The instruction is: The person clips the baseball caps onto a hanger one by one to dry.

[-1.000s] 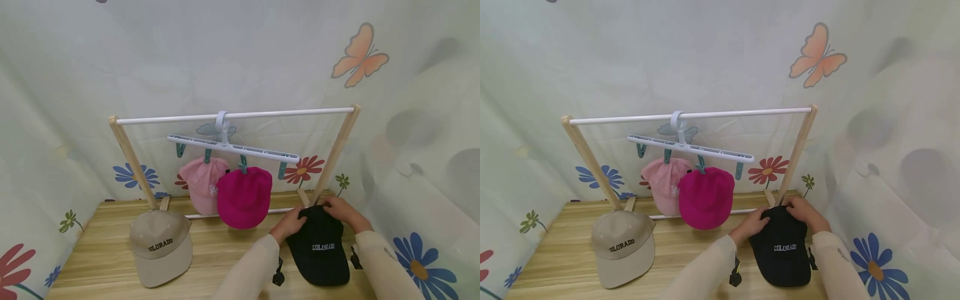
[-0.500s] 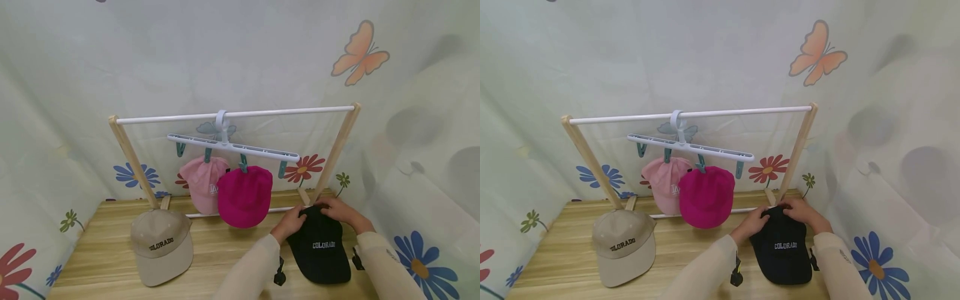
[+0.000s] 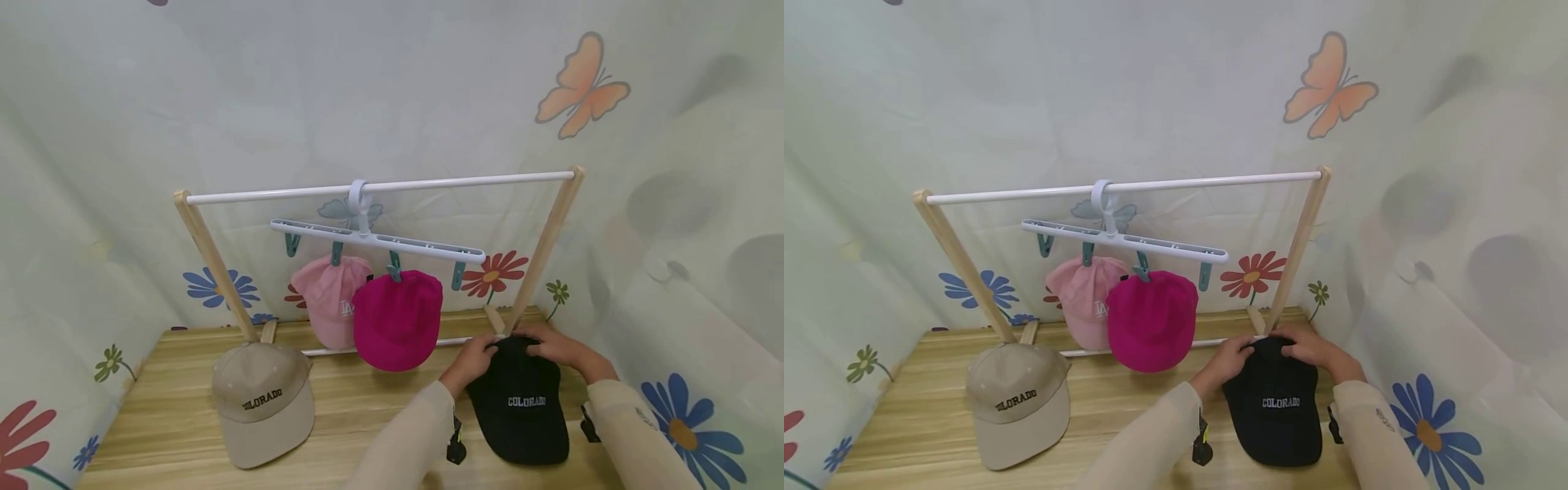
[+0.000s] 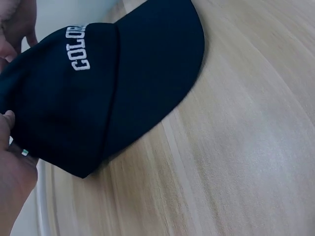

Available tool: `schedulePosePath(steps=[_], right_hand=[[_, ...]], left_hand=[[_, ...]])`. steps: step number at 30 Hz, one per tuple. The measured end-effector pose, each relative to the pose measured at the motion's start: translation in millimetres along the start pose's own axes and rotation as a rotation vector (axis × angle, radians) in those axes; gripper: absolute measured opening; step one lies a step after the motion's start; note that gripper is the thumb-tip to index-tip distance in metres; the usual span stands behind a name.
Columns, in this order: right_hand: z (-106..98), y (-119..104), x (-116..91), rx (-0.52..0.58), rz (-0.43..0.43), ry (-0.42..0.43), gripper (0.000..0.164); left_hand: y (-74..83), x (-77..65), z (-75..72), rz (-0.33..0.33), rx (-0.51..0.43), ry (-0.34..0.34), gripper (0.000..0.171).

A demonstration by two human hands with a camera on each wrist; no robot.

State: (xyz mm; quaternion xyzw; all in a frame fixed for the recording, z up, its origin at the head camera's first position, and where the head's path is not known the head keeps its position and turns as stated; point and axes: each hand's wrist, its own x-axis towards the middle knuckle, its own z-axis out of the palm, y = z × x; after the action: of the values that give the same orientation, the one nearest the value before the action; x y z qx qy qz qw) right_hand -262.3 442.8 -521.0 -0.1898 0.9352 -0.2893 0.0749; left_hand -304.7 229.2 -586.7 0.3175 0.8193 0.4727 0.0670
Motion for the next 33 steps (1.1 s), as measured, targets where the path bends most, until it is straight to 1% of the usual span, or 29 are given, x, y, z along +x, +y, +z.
schedulePosePath(steps=[2, 3, 5, 7, 9, 13, 16, 19, 23, 27, 29, 30, 33], right_hand=[[-3, -4, -1, 0.037, 0.065, -0.045, 0.043], [-4, -5, -1, 0.047, 0.091, -0.048, 0.041], [-5, -10, -1, 0.065, 0.114, -0.049, 0.037], [-6, -13, -1, 0.090, 0.106, -0.052, 0.033], [-6, -14, -1, 0.095, 0.107, -0.052, 0.030], [-5, -15, -1, 0.085, 0.106, -0.064, 0.030], [-5, -15, -1, 0.084, 0.088, -0.072, 0.028], [-7, -15, -2, 0.110, 0.072, -0.079, 0.023], [-8, -18, -3, 0.136, 0.077, -0.081, 0.019], [-6, -22, -2, 0.151, 0.111, -0.075, 0.019], [-6, -24, -1, 0.159, 0.137, -0.074, 0.020], [-5, -24, -1, 0.154, 0.140, -0.073, 0.020], [-6, -24, -1, 0.130, 0.142, -0.070, 0.019]], left_hand=[[0.2, 0.7, -0.2, -0.012, -0.041, 0.009, 0.016], [0.7, 0.7, -0.3, -0.020, -0.059, 0.015, 0.016], [2.3, -0.6, -1.2, -0.036, -0.089, 0.026, 0.015], [3.8, -2.3, -2.3, -0.049, -0.113, 0.037, 0.015], [3.7, -3.7, -1.9, -0.045, -0.110, 0.050, 0.016], [1.7, -5.0, 0.1, -0.023, -0.102, 0.076, 0.016], [0.4, -5.2, 0.4, -0.022, -0.110, 0.089, 0.015], [0.4, -5.0, -1.0, -0.032, -0.120, 0.100, 0.015], [1.2, -5.2, -3.3, -0.036, -0.122, 0.101, 0.016], [-0.1, -5.7, -4.4, -0.027, -0.128, 0.109, 0.017], [-0.9, -5.8, -4.8, -0.042, -0.155, 0.110, 0.016], [-1.1, -6.0, -5.2, -0.062, -0.170, 0.105, 0.016], [-0.4, -6.4, -7.5, -0.105, -0.225, 0.075, 0.018]])
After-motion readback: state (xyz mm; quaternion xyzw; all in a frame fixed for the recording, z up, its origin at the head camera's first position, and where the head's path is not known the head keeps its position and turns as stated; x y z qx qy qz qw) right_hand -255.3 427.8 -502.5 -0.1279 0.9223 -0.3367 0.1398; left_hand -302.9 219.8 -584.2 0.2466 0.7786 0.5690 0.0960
